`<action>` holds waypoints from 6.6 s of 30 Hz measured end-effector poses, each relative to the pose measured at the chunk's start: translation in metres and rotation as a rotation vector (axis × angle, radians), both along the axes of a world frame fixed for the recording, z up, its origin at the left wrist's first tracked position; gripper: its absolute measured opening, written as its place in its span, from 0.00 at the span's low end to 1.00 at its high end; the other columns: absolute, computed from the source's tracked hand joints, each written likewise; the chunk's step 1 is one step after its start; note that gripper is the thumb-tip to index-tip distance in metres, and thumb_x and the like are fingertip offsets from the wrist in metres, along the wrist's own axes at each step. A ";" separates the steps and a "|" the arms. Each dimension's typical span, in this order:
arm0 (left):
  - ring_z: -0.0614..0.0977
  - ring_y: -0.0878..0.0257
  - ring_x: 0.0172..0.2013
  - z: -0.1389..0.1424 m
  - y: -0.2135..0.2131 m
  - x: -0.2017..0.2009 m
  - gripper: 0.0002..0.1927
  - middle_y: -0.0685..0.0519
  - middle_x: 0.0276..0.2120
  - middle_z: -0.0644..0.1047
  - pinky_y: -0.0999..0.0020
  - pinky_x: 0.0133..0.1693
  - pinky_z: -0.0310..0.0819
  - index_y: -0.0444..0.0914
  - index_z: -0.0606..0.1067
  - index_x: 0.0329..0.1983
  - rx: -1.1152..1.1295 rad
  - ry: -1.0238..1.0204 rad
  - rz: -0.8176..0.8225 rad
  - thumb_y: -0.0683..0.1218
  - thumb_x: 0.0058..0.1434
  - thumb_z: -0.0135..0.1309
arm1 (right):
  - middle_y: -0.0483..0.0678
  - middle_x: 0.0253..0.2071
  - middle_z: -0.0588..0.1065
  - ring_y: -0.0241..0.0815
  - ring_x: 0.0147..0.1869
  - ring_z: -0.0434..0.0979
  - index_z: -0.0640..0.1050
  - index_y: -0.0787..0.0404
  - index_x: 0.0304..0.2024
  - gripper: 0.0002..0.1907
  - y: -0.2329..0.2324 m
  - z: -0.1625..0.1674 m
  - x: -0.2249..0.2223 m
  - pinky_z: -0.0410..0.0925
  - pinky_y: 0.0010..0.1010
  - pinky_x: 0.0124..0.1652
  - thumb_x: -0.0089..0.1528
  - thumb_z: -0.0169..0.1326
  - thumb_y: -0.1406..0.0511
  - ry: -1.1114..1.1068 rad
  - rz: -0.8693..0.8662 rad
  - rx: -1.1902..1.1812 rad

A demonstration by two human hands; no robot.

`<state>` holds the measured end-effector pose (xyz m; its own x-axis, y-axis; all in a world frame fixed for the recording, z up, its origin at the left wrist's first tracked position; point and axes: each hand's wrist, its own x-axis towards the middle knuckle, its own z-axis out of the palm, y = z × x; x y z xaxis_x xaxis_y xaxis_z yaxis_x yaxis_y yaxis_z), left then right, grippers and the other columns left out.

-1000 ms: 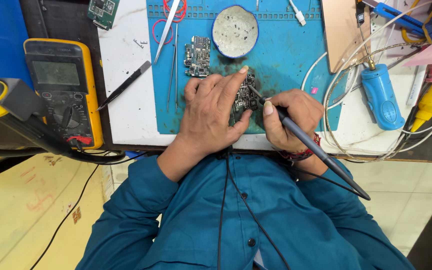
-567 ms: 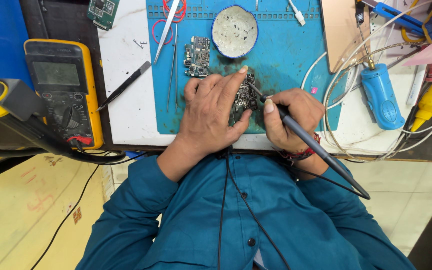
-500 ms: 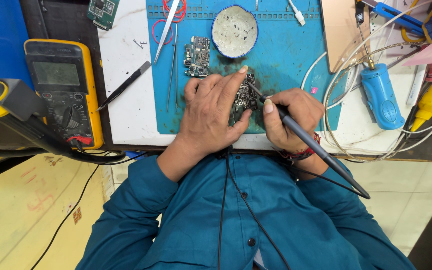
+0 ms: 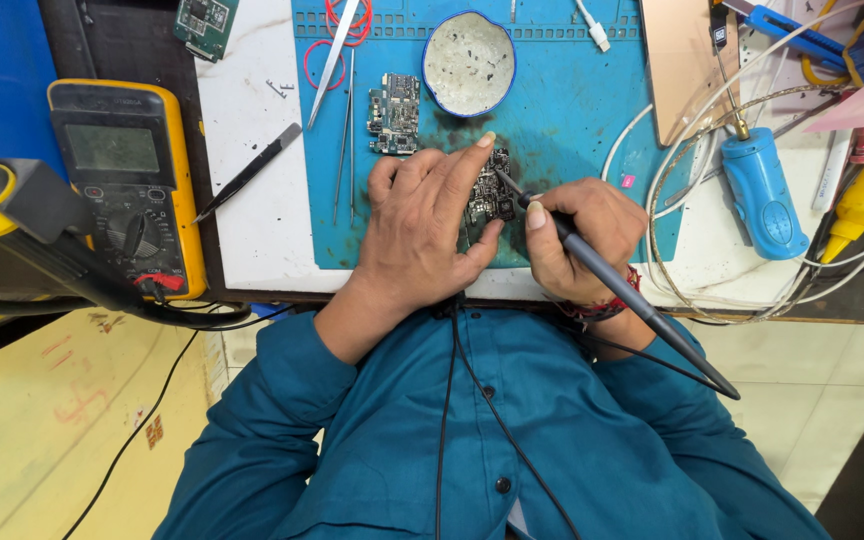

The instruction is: The person solders components on a small circuit board at an electronics workbench, holding the board steady with one hand while applying a soldering iron to its contacts. They reposition the board, use a metal file-like tool to hold or adjust it, and continue soldering different points on the board.

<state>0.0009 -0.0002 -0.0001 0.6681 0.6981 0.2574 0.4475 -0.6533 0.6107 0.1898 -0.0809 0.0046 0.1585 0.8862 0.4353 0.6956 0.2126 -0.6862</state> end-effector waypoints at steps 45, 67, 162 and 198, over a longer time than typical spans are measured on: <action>0.73 0.54 0.54 -0.003 -0.001 -0.002 0.47 0.50 0.52 0.76 0.54 0.60 0.53 0.37 0.64 0.71 0.025 0.011 0.050 0.68 0.60 0.66 | 0.54 0.39 0.77 0.45 0.35 0.77 0.75 0.66 0.47 0.08 -0.008 -0.011 0.002 0.68 0.30 0.38 0.70 0.59 0.68 0.080 -0.108 0.003; 0.74 0.56 0.58 0.000 0.000 -0.001 0.38 0.51 0.55 0.76 0.54 0.64 0.54 0.37 0.62 0.73 0.015 -0.036 0.004 0.49 0.62 0.61 | 0.53 0.33 0.78 0.47 0.32 0.78 0.74 0.64 0.37 0.05 -0.006 -0.004 0.005 0.68 0.31 0.31 0.67 0.56 0.70 0.032 0.017 -0.027; 0.77 0.59 0.52 0.003 0.000 0.000 0.30 0.54 0.50 0.79 0.54 0.64 0.54 0.38 0.67 0.69 0.028 -0.036 0.025 0.44 0.63 0.58 | 0.52 0.30 0.76 0.49 0.30 0.76 0.74 0.65 0.34 0.06 0.001 0.002 0.003 0.67 0.36 0.32 0.64 0.58 0.70 -0.002 0.094 -0.016; 0.76 0.58 0.52 0.000 -0.001 -0.001 0.32 0.53 0.51 0.78 0.52 0.65 0.53 0.38 0.66 0.70 0.042 -0.044 0.007 0.45 0.62 0.59 | 0.52 0.30 0.77 0.48 0.30 0.76 0.74 0.65 0.35 0.06 0.001 0.002 0.001 0.67 0.35 0.32 0.64 0.58 0.70 -0.012 0.078 -0.004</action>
